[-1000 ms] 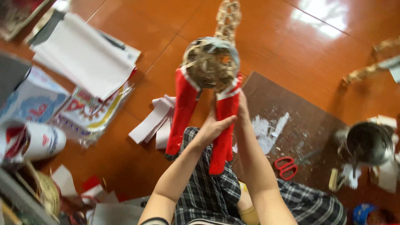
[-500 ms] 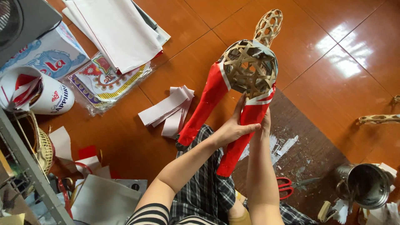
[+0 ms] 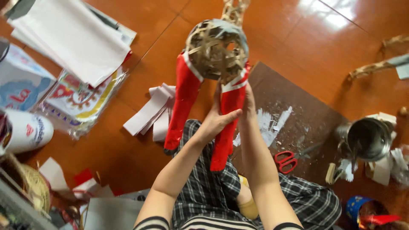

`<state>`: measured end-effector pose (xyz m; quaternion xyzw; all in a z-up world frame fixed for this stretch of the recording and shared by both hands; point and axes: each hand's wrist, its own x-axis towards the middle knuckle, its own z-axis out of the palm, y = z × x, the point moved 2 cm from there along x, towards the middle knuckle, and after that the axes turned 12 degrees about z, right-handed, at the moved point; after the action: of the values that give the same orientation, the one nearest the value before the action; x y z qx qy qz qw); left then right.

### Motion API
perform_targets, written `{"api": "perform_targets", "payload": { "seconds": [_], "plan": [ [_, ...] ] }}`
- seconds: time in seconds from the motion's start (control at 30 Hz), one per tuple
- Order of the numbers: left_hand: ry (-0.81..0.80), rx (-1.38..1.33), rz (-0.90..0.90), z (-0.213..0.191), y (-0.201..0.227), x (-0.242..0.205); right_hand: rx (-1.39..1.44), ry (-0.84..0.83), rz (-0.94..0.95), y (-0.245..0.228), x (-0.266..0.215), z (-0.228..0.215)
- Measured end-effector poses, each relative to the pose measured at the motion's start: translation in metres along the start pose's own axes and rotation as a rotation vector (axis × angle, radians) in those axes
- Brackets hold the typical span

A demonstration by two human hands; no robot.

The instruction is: Applying decorative red and white paper strips and glue to a paper-mache giraffe model.

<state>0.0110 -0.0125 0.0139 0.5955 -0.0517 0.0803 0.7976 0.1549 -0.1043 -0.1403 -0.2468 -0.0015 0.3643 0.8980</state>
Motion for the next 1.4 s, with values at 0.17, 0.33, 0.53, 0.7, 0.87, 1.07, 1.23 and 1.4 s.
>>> {"api": "perform_targets", "payload": {
  "seconds": [0.17,0.33,0.53,0.7,0.87,1.07,1.23,1.4],
  "plan": [
    [0.012,0.025,-0.137,0.002,-0.007,0.001,0.056,-0.141,-0.039,0.006,0.035,-0.021],
    [-0.021,0.07,-0.022,0.009,-0.006,0.003,0.12,-0.066,-0.044,0.016,0.031,-0.01],
    [0.016,0.075,-0.05,0.0,-0.012,0.0,0.267,-0.12,0.062,-0.002,-0.026,0.061],
    [-0.033,0.149,0.055,0.001,-0.007,-0.001,0.219,-0.257,-0.079,-0.002,-0.025,0.072],
    [0.077,-0.032,-0.247,0.005,0.001,0.0,0.141,0.004,-0.258,0.024,0.01,0.021],
    [0.086,0.025,-0.246,0.009,0.008,0.0,-0.027,0.143,-0.24,0.013,-0.007,0.057],
    [0.107,0.016,-0.233,0.004,-0.002,0.0,-0.095,0.183,-0.27,0.0,-0.017,0.067],
    [0.135,0.041,-0.271,0.009,0.002,0.003,-0.145,0.175,-0.221,-0.011,-0.01,0.057]
  ]
}}
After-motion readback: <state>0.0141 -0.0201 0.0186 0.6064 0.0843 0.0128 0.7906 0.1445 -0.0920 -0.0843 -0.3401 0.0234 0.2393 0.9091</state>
